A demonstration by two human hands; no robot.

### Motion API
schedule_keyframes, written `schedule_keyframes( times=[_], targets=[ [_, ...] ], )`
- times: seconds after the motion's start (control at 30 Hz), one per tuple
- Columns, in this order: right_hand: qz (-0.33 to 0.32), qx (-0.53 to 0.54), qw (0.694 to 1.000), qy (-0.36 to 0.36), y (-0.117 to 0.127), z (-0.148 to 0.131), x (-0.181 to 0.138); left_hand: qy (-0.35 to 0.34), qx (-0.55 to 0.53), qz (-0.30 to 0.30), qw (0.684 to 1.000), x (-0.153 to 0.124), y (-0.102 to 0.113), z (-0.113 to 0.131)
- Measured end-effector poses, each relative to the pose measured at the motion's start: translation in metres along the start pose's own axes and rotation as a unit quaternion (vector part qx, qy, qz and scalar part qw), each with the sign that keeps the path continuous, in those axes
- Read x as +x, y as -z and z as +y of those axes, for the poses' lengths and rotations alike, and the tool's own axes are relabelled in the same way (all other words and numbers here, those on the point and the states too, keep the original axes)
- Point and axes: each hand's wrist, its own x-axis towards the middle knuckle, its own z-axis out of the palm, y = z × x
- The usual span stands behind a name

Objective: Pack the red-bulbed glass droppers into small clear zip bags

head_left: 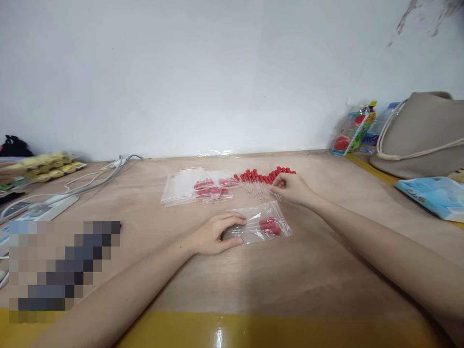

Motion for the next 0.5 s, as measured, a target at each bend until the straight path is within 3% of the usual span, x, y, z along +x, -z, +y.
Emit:
schedule_keyframes(
  times=[0.1, 0.23, 0.37, 0.5],
  targets=[
    [0.020, -0.088, 0.996, -0.021, -0.019, -0.015, 0.025, 0.002, -0.001, 0.000, 1.000, 0.000, 0.000, 0.000],
    [0.003, -0.105, 0.990, -0.091, -0.038, -0.030, 0.049, 0.006, -0.001, -0.005, 1.000, -0.001, 0.000, 0.000],
    [-0.062, -0.096, 0.984, -0.135, -0.042, -0.036, 0.061, 0.008, -0.006, -0.006, 1.000, 0.000, 0.000, 0.001],
    [-0.083, -0.087, 0.980, -0.158, -0.037, -0.038, 0.067, 0.001, -0.009, -0.002, 1.000, 0.000, 0.000, 0.001]
  ],
)
